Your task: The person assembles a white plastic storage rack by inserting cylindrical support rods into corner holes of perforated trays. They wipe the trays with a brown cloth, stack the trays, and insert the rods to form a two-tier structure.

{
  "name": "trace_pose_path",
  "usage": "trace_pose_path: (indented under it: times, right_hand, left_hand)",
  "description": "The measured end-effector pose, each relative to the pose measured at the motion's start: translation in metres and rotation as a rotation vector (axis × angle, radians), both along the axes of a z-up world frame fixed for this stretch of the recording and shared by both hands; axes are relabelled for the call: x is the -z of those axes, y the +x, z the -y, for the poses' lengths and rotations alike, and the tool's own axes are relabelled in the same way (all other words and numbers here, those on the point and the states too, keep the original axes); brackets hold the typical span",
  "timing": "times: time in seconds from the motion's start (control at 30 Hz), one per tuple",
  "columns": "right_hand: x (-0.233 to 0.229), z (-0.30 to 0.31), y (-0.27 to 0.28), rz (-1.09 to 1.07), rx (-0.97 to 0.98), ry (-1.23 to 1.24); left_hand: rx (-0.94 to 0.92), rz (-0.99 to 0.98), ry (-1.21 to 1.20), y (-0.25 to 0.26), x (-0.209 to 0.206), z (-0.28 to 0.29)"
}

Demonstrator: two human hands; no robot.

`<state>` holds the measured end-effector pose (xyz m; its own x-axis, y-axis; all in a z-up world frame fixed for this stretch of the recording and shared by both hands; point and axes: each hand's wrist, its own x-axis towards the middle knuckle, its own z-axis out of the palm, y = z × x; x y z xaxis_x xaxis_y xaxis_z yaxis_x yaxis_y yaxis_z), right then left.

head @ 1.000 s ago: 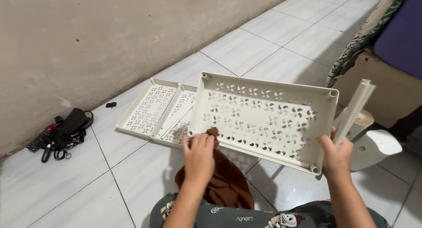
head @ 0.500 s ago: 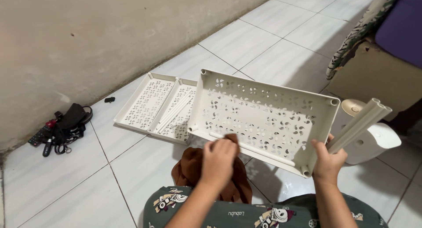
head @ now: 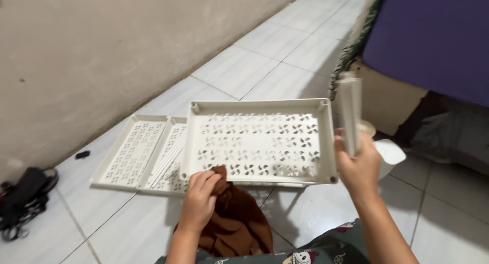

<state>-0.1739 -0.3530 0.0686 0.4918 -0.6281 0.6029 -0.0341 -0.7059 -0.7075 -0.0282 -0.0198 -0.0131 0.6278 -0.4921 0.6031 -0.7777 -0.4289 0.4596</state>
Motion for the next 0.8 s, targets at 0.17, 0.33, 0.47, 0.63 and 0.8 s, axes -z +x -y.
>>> trace_pose_path:
  times: [0.17,0.33,0.47,0.63,0.8]
  right_hand:
    - [-0.037,-0.044,0.035,-0.856,-0.342,-0.015]
    - [-0.031,-0.081,0.089,-1.164,-0.630,-0.204]
    - [-0.026,-0.080,0.112,-1.274,-0.627,-0.206]
    - [-0.022,-0.068,0.118,-1.348,-0.635,-0.263]
    - [-0.014,-0.061,0.110,-1.310,-0.737,-0.111]
  left_hand:
    - [-0.061,0.052,-0.024,-0.003,0.002,-0.011]
    - [-0.059,0.102,-0.089,-0.006,-0.001,-0.009]
    - [-0.051,0.127,-0.110,-0.010,-0.006,-0.008]
    - [-0.075,0.134,-0.138,-0.013,-0.012,-0.005]
    - [-0.061,0.120,-0.160,-0.013,-0.016,-0.007]
